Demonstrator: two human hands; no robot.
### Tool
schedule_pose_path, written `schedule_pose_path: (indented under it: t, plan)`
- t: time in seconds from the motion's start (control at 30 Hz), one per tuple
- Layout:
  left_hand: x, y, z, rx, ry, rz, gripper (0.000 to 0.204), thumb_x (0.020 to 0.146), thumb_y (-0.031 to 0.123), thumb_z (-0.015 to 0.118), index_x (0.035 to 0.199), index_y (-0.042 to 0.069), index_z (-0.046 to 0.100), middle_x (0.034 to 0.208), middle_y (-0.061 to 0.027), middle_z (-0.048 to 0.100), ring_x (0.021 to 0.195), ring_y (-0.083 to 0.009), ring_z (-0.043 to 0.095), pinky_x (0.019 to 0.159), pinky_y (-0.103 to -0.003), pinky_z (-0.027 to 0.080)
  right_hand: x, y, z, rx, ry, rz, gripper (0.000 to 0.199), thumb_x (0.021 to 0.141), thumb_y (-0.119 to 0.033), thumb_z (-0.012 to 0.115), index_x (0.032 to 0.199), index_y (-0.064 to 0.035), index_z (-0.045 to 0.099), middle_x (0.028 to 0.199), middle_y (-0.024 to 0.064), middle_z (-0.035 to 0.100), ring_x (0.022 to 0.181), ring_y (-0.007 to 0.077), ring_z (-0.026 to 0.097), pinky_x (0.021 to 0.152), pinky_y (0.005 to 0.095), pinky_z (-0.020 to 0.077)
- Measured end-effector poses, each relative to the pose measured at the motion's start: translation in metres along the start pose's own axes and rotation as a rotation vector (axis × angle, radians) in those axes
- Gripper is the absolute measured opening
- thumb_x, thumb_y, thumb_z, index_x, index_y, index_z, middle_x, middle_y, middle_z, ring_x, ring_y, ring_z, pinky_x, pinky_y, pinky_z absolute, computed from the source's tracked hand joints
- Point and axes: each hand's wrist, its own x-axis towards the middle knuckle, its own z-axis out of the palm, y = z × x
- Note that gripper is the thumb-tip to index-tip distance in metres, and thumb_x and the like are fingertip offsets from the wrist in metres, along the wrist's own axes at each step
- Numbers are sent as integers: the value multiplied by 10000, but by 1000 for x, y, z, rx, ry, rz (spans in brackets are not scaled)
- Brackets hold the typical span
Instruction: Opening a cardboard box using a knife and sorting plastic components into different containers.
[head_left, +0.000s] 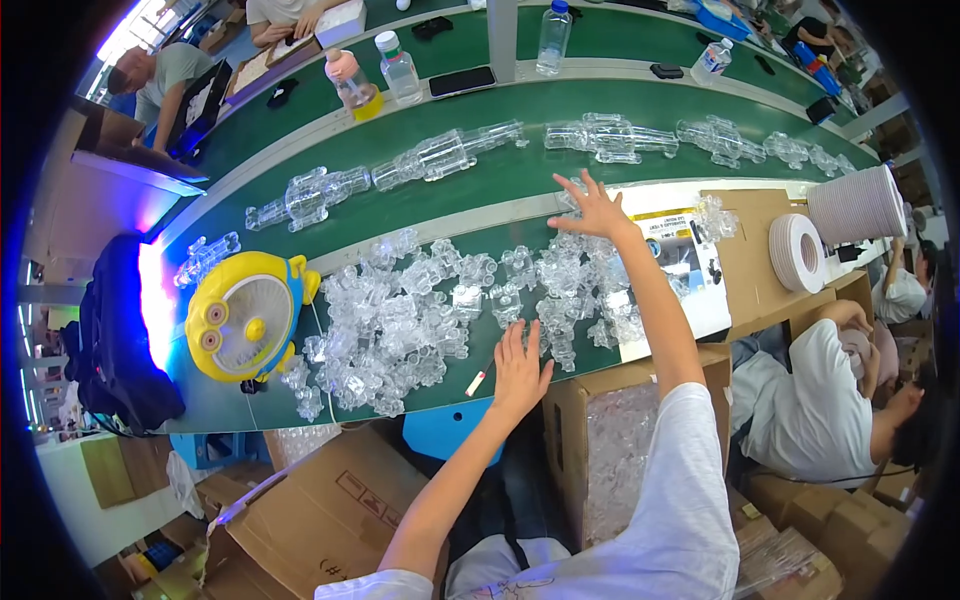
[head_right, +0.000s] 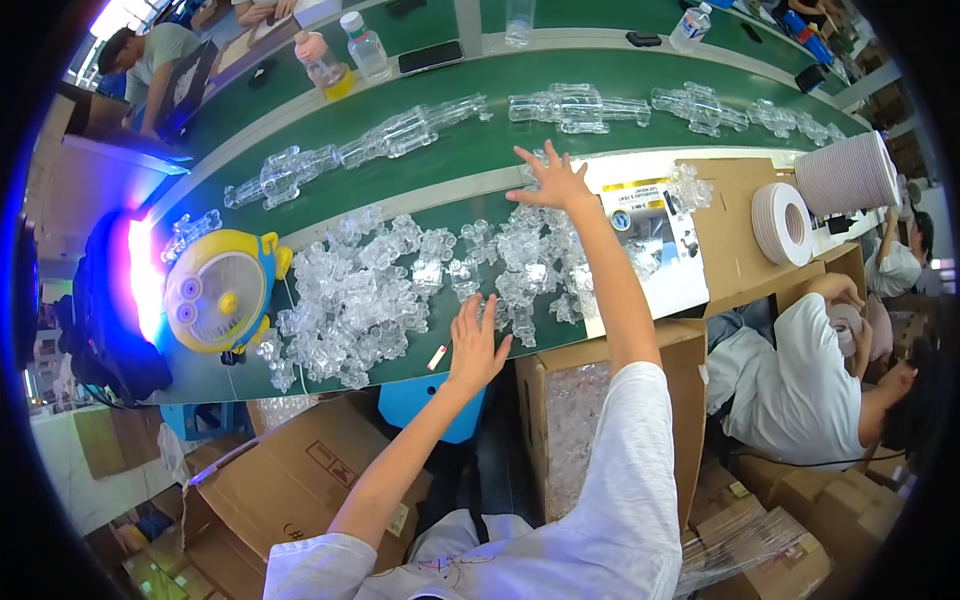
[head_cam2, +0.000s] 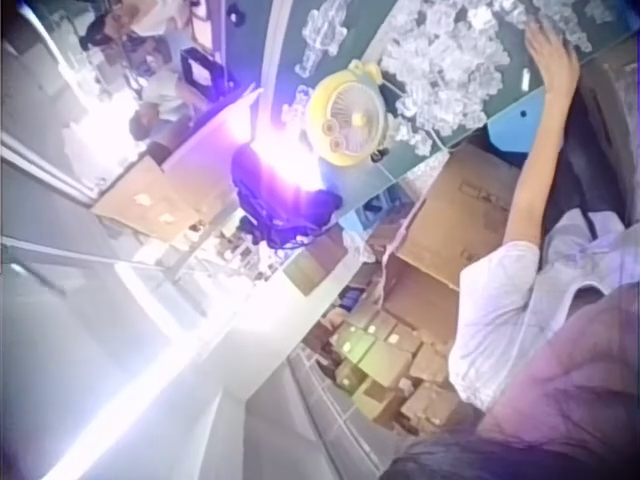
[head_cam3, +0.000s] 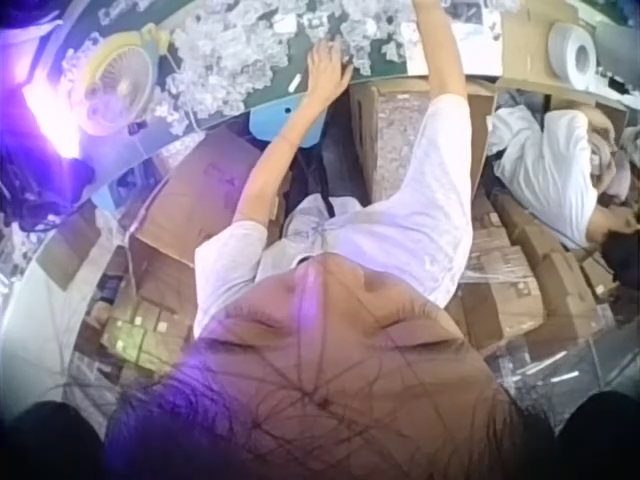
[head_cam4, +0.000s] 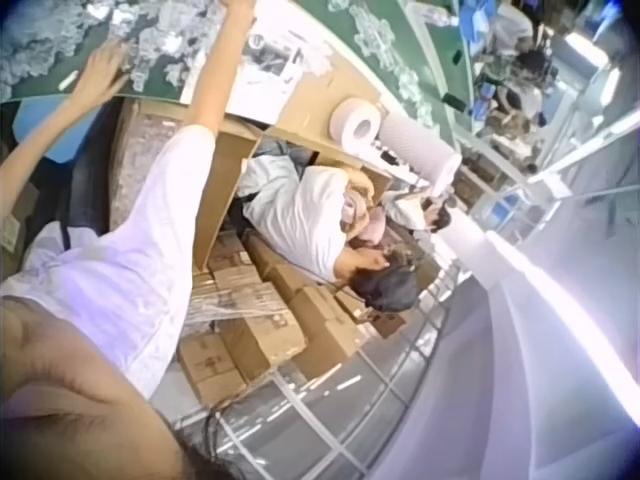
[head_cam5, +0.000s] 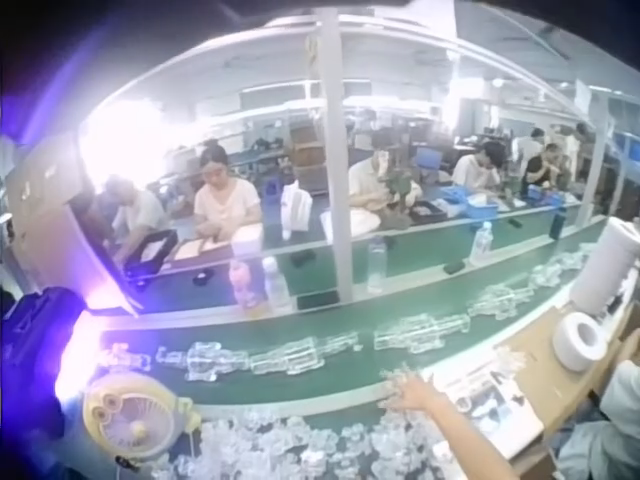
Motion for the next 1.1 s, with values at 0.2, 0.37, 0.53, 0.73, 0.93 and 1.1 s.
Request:
schedule_pose_path:
  t: [0.2,0.37,0.53,0.73,0.93,1.1]
  plan:
    - [36,-21,-61,205,89,-7,660,604,-7,507,1225,-10,284,1251,-176,289,1208,-317,228,951,-482,200,-19,-53,1,-30,247,-242,873,556,-661,546,1219,-128,352,1283,211,261,1219,378,174,897,638,112]
    - [83,-70,-62,469,-55,256,820,564,100,646,1273,66,235,1308,-100,254,1237,-261,189,973,-502,137,-62,-129,50,-153,155,-283,911,515,-581,604,1178,-1,370,1243,225,310,1230,372,134,881,663,59]
    - [85,-91,-55,608,-197,278,967,435,245,740,1261,100,259,1291,-49,287,1237,-235,194,980,-509,123,-70,-140,53,-246,103,-188,932,474,-572,632,1156,17,395,1245,212,315,1234,370,101,880,673,25]
    - [84,-78,-43,880,-270,199,814,555,323,665,1248,136,282,1294,-33,267,1248,-260,143,988,-532,70,-68,-142,54,-313,130,-112,866,456,-480,685,1132,-16,405,1260,225,287,1245,351,83,873,675,14]
    - [82,-81,-47,956,-297,184,716,654,343,576,1266,148,260,1325,-38,205,1259,-271,96,997,-524,47,-140,-173,44,73,125,-219,476,591,-332,663,942,-77,467,883,115,483,888,259,496,656,385,419]
    - [81,-84,-50,827,-220,248,827,531,284,638,1262,130,283,1322,-76,234,1251,-255,145,989,-522,92,-193,-195,115,149,23,-222,443,577,-277,682,920,-97,468,727,64,478,644,209,554,480,321,437]
